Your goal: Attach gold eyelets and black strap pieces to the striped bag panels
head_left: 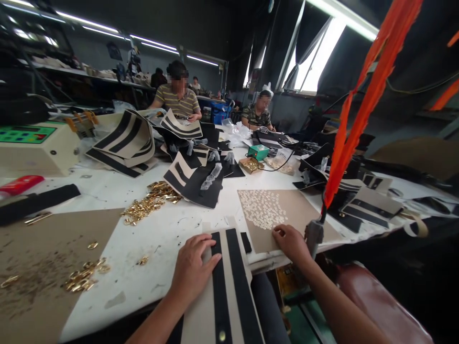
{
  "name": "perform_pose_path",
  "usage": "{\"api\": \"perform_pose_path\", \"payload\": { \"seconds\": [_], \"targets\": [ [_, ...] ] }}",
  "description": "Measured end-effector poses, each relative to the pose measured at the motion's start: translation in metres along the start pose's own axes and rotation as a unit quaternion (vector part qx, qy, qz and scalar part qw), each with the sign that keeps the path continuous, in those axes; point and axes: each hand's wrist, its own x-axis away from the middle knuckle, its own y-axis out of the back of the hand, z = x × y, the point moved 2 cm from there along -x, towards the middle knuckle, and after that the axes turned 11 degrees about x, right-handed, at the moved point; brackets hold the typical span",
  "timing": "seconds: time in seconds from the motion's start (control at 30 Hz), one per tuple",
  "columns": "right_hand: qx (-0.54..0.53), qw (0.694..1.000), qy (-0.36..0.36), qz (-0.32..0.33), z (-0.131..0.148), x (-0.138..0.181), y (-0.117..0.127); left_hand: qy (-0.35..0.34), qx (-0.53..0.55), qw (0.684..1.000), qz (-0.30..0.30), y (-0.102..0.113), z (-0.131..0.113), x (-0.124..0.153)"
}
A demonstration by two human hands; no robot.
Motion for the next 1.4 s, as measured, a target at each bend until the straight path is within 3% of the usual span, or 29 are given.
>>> {"api": "perform_pose_path", "payload": {
  "seconds": [0.27, 0.53, 0.83, 0.9, 1.0, 1.1, 1.23, 1.4],
  "targets": [
    [0.123, 0.989, 0.064, 0.054, 0.011, -0.002, 0.01, 0.015, -0.001, 1.0, -0.007, 0.001, -0.003, 0.002],
    [0.262, 0.953, 0.118, 0.098, 0.019, -0.009, 0.016, 0.03, 0.007, 0.999, -0.01, 0.003, -0.01, 0.005],
    [0.31, 0.929, 0.172, 0.108, 0.012, -0.002, 0.012, 0.055, 0.04, 0.997, -0.024, 0.003, -0.016, 0.011],
    [0.271, 0.942, 0.17, 0.099, 0.029, 0.003, 0.015, 0.057, 0.045, 0.997, -0.022, 0.002, -0.016, 0.012],
    [0.064, 0.974, 0.18, 0.124, 0.08, 0.017, 0.016, 0.056, 0.043, 0.997, -0.016, 0.002, -0.016, 0.011],
    [-0.097, 0.95, 0.238, 0.178, 0.141, 0.03, 0.009, 0.054, 0.036, 0.998, -0.016, 0.001, -0.014, 0.011],
    [-0.116, 0.936, 0.267, 0.2, 0.181, 0.033, -0.009, 0.055, 0.033, 0.998, -0.016, 0.0, -0.013, 0.011],
    [-0.08, 0.944, 0.258, 0.192, 0.181, 0.032, -0.018, 0.056, 0.032, 0.998, -0.011, 0.0, -0.014, 0.011]
  ]
}}
